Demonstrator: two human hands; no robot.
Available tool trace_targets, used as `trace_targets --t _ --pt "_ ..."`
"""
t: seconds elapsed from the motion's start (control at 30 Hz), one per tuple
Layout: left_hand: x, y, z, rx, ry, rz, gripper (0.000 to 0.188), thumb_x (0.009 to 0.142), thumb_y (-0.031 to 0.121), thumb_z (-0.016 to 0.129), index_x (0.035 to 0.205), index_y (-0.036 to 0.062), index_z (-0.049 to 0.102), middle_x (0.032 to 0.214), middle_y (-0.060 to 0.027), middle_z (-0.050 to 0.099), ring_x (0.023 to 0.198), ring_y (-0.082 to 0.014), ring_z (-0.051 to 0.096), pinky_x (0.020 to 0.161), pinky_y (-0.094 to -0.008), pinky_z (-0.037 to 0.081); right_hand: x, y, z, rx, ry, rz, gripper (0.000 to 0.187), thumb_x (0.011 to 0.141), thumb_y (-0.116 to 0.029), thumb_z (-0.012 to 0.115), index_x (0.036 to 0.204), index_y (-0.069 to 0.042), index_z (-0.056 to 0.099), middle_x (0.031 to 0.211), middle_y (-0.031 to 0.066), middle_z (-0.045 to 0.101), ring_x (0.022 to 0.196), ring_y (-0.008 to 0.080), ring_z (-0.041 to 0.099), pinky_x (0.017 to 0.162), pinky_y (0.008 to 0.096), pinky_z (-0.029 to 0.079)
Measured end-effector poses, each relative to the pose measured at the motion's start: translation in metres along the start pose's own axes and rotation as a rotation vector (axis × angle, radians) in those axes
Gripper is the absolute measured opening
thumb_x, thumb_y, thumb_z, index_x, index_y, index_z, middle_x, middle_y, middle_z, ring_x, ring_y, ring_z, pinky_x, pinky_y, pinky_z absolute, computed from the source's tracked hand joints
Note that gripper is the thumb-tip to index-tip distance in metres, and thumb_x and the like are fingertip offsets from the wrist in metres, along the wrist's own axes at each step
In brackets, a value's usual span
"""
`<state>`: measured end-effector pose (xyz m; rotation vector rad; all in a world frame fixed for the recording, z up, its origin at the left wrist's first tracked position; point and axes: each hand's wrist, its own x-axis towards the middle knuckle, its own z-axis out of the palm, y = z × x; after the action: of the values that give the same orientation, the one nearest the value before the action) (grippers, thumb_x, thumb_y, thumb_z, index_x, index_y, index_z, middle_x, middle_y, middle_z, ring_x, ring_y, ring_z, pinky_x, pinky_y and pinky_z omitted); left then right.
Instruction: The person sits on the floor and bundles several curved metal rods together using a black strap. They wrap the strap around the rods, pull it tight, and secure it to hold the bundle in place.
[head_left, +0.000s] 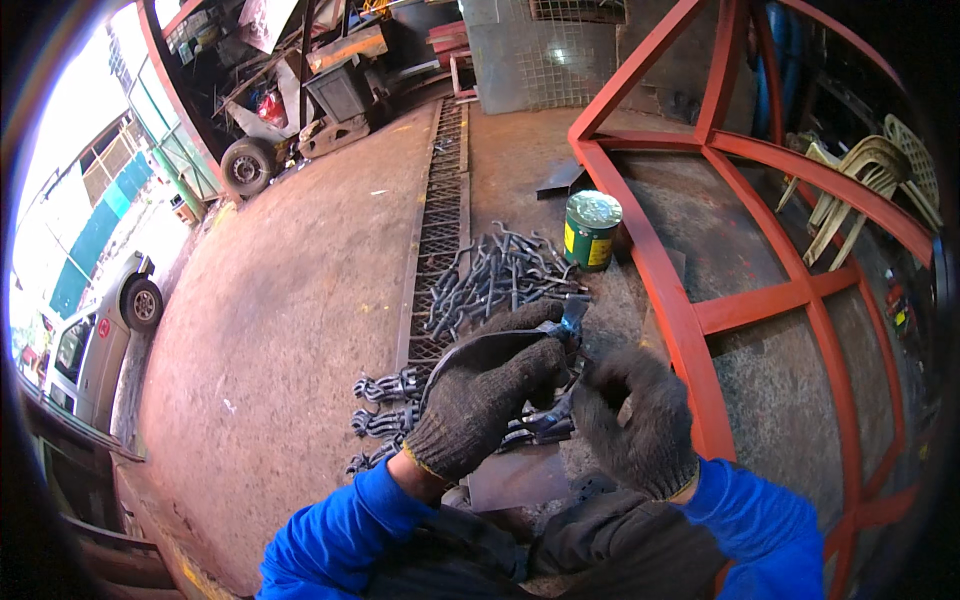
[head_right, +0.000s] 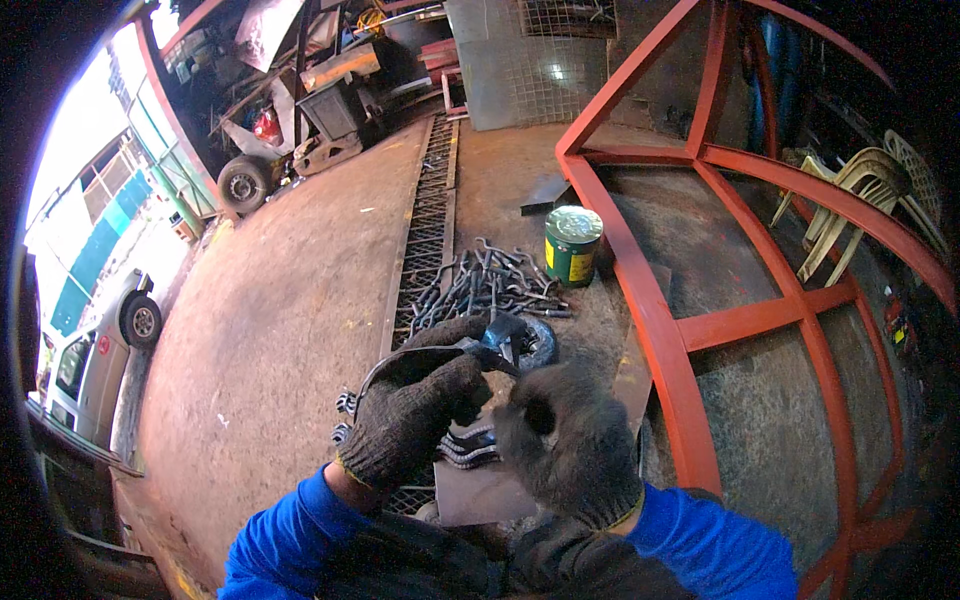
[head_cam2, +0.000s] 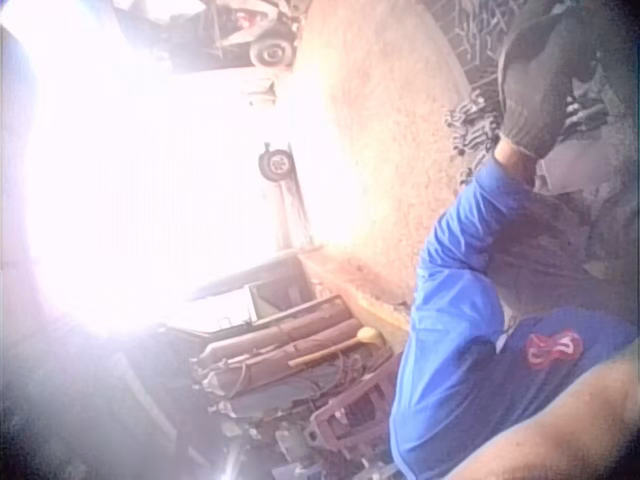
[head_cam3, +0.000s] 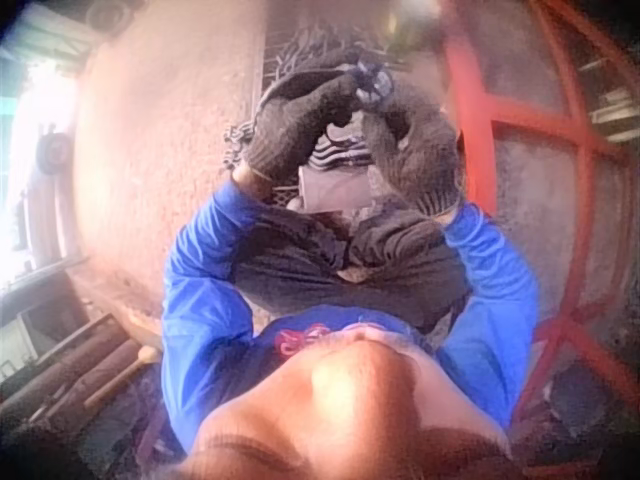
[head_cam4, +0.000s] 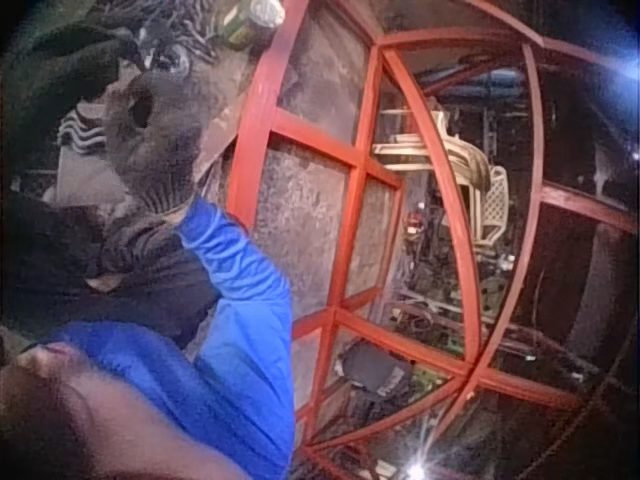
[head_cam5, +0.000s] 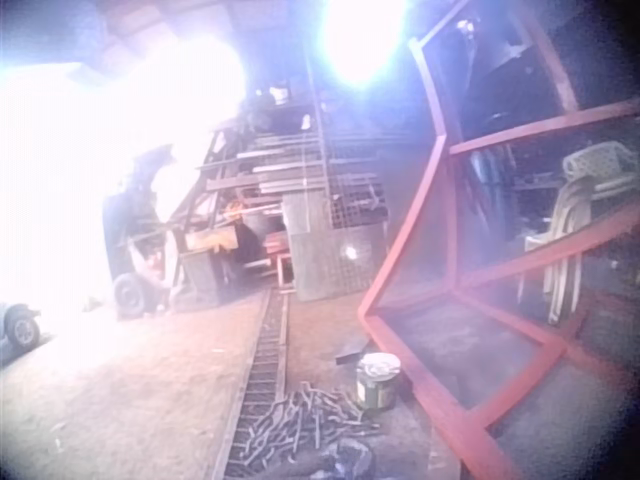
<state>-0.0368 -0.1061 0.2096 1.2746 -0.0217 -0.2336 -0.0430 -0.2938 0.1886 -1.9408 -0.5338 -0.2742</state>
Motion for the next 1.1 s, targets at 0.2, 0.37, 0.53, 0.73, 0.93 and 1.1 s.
trace_targets --t 0.2,0.37,0.53,0.73,0.93,1.1 --pt "-0.003 0.001 0.003 -0.013 -0.053 -0.09 0.044 0.094 0.02 0.067 0.132 0.0027 0.056 0.108 -0.0029 0.066 0.087 -0.007 0.059 0.072 -0.0205 0.049 0.014 0.015 -0.012 -0.139 -0.028 -0.107 0.035 0.083 -0.013 0.074 0.115 -0.001 0.063 0.099 0.017 0.067 0.093 0.0242 0.067 0.082 0.0357 0.052" --pt "-0.006 0.008 0.006 -0.033 -0.102 -0.16 0.046 0.094 0.02 0.068 0.134 0.0028 0.054 0.113 -0.0038 0.065 0.093 -0.0081 0.06 0.078 -0.0208 0.05 0.015 0.012 -0.012 0.003 -0.106 -0.046 0.03 0.085 -0.012 0.073 0.112 -0.003 0.065 0.1 0.0148 0.066 0.091 0.0267 0.065 0.082 0.0372 0.052" --pt "-0.002 0.003 -0.002 0.079 -0.142 -0.086 0.049 0.095 0.019 0.066 0.137 0.0001 0.051 0.121 -0.0065 0.063 0.102 -0.0106 0.059 0.089 -0.0242 0.05 0.019 0.007 -0.026 0.527 -0.295 0.342 0.026 0.093 -0.015 0.066 0.116 -0.002 0.064 0.107 0.0119 0.067 0.097 0.0173 0.064 0.086 0.0327 0.052" --pt "-0.001 0.008 0.002 0.143 -0.159 -0.074 0.045 0.096 0.017 0.064 0.135 -0.0018 0.053 0.129 -0.0099 0.06 0.11 -0.0144 0.059 0.092 -0.0266 0.05 0.025 0.003 -0.035 0.582 -0.406 0.458 0.029 0.096 -0.018 0.063 0.119 -0.001 0.061 0.105 0.0086 0.066 0.097 0.0139 0.062 0.085 0.0302 0.052" --pt "-0.005 -0.008 -0.008 0.204 -0.19 0.038 0.047 0.093 0.019 0.067 0.135 0.0017 0.055 0.121 -0.009 0.066 0.105 -0.0145 0.06 0.09 -0.0273 0.049 0.025 0.012 -0.032 0.573 -0.432 0.504 0.025 0.095 -0.017 0.063 0.115 -0.002 0.061 0.098 0.0044 0.066 0.091 0.0113 0.062 0.083 0.0266 0.052" --pt "-0.001 0.001 -0.005 0.439 -0.228 0.2 0.047 0.092 0.017 0.067 0.135 0.0005 0.054 0.126 -0.0127 0.063 0.111 -0.0186 0.061 0.095 -0.0312 0.05 0.024 0.016 -0.028 0.681 -0.391 0.558 0.022 0.095 -0.012 0.064 0.115 -0.003 0.062 0.1 0.0039 0.067 0.092 0.0107 0.062 0.082 0.0258 0.052"
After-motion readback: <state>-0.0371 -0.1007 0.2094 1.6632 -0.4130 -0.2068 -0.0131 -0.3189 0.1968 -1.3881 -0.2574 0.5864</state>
